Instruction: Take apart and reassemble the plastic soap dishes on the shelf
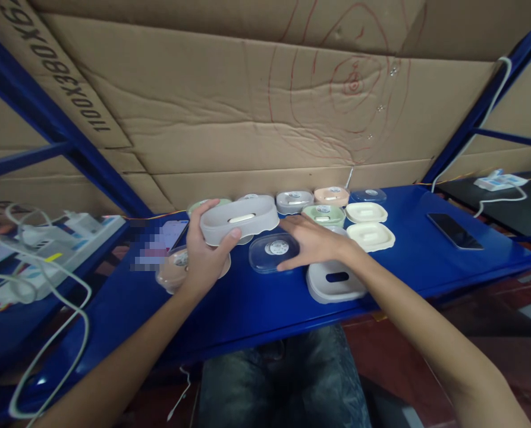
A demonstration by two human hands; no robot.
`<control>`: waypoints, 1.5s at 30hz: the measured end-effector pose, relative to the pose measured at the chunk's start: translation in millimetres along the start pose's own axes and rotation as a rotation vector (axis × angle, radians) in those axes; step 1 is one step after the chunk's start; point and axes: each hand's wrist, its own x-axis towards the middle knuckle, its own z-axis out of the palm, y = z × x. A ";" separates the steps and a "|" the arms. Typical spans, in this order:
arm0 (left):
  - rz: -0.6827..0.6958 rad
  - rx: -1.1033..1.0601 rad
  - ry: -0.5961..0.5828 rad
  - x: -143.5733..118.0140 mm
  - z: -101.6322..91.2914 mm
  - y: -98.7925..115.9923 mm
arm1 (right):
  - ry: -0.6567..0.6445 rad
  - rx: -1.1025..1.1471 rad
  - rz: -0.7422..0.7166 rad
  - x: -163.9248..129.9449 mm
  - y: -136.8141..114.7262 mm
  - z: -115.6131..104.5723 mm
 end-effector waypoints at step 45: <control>-0.250 -0.312 -0.310 -10.1 1.9 20.0 | 0.845 0.271 0.096 -10.2 -32.4 -17.3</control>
